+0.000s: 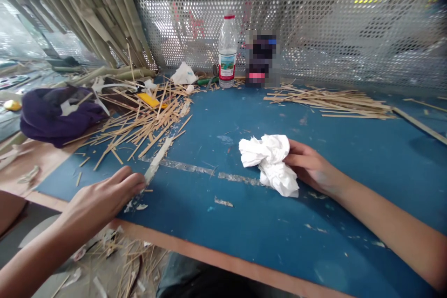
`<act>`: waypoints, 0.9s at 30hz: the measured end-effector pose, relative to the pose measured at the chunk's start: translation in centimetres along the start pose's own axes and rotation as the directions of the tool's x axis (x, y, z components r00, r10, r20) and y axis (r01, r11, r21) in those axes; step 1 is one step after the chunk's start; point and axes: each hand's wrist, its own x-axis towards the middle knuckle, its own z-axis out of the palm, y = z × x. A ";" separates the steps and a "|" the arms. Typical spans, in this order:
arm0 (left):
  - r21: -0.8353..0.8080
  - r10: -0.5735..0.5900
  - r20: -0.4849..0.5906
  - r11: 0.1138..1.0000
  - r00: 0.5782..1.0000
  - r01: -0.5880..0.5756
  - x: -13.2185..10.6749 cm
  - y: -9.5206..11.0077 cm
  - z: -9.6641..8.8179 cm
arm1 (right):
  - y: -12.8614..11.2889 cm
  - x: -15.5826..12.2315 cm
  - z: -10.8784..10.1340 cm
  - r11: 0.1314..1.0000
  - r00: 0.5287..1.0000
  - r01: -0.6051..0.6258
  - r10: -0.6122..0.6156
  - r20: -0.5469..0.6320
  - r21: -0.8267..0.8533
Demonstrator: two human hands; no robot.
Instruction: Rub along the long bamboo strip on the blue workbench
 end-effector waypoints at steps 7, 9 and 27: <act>0.040 -0.047 0.007 0.998 0.999 0.046 0.7 0.6 -0.2 | 0.1 -0.1 0.2 0.997 0.999 0.048 -0.048 0.009 -0.054; -0.101 -0.034 0.032 0.994 0.999 0.037 0.5 0.0 -0.6 | 0.1 -0.2 0.2 0.997 0.998 0.056 -0.056 0.012 -0.051; 0.067 -0.085 0.110 0.995 0.990 0.078 1.3 0.7 -0.7 | 0.0 0.2 0.3 0.999 0.999 0.031 -0.030 0.015 -0.044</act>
